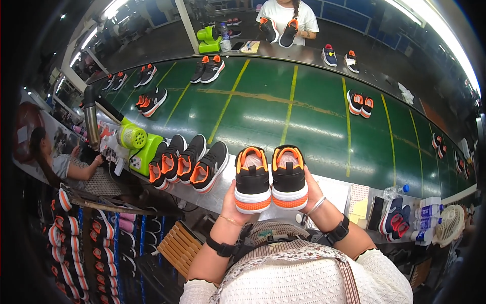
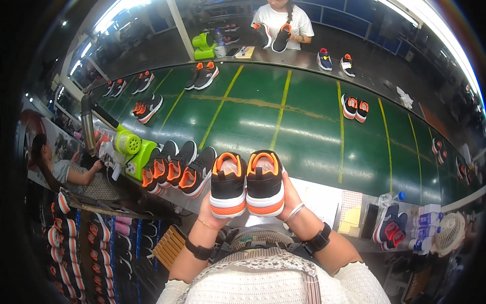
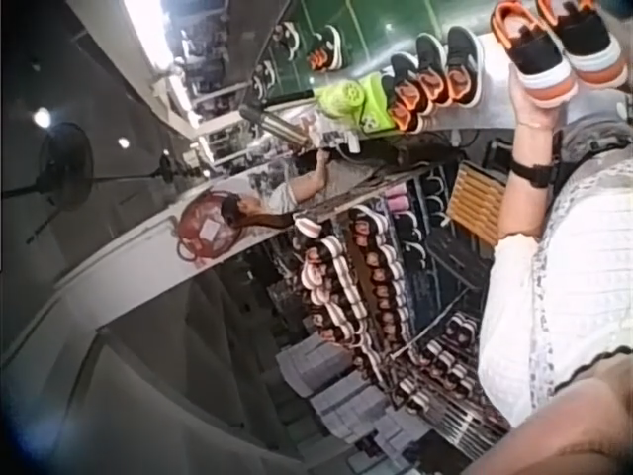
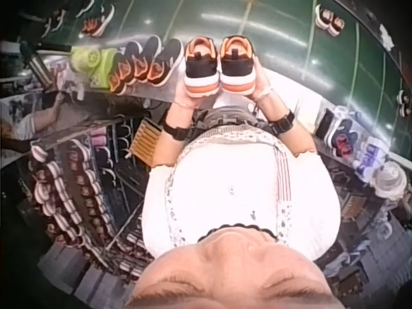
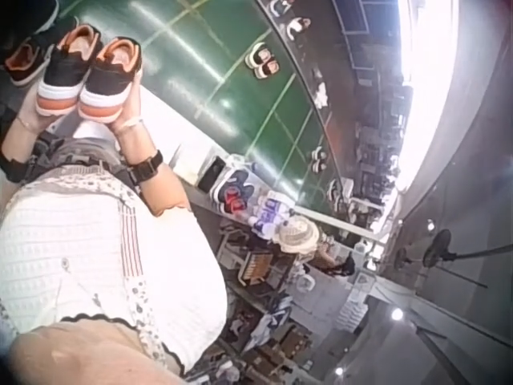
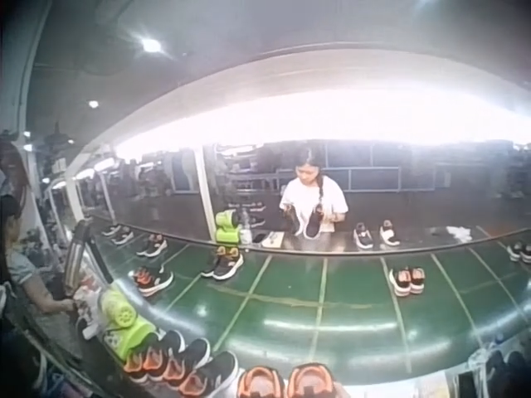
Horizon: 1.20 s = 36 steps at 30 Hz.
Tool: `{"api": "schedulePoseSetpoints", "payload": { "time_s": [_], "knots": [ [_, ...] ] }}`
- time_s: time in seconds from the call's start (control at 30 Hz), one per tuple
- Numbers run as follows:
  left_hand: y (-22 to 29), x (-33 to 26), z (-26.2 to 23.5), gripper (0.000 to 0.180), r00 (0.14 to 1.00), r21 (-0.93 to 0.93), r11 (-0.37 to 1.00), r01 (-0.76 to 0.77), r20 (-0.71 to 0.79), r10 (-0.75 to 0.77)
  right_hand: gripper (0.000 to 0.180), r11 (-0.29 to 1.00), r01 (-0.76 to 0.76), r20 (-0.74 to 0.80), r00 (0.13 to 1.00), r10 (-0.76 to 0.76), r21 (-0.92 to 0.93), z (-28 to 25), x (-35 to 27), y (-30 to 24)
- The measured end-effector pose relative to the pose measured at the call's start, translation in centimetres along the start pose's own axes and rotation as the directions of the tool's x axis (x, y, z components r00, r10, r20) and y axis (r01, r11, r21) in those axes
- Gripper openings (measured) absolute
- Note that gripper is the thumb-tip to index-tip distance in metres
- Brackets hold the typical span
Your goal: The recorder is inspecting and sorting shoes on a production line, checking their quality and placing them on racks.
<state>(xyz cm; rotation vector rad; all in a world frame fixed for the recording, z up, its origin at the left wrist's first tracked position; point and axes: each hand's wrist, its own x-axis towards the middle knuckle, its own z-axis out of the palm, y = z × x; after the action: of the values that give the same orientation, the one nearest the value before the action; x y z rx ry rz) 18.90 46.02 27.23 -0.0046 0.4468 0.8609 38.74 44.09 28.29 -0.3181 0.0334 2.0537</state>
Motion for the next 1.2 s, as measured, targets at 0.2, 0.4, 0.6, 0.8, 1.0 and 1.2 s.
{"api": "schedulePoseSetpoints", "payload": {
  "time_s": [0.2,0.4,0.6,0.8,1.0,1.2],
  "knots": [
    [0.9,0.5,-1.0,0.059,0.982,0.129,0.991,0.038,0.181,-0.061,0.054,0.997,0.041,-0.125,0.991,-0.050,-0.072,0.3,-0.4,-0.9],
    [2.3,0.5,-12.2,0.058,0.920,0.697,-0.717,-0.003,0.283,0.272,0.049,0.968,0.043,-0.211,0.973,-0.097,-0.248,-0.6,-0.7,-1.5],
    [1.5,0.1,-4.8,0.054,0.809,0.720,-0.685,-0.114,0.468,0.357,0.048,0.917,-0.027,-0.200,0.978,-0.058,-0.398,0.1,-0.9,-1.9],
    [-0.8,-3.6,7.2,0.042,0.619,0.444,-0.683,-0.580,0.785,-0.015,0.054,0.783,-0.113,-0.102,0.993,0.063,-0.611,3.9,-0.9,-2.4],
    [-1.8,-4.8,8.3,0.034,0.443,0.435,-0.848,-0.304,0.852,0.278,0.059,0.706,0.175,0.070,0.982,-0.175,-0.687,7.1,-2.7,-2.2],
    [-2.7,-5.8,9.3,0.034,0.361,0.406,-0.892,-0.197,0.876,0.319,0.058,0.347,0.334,0.301,0.942,-0.148,-0.876,8.5,-4.0,-1.1]
  ]
}}
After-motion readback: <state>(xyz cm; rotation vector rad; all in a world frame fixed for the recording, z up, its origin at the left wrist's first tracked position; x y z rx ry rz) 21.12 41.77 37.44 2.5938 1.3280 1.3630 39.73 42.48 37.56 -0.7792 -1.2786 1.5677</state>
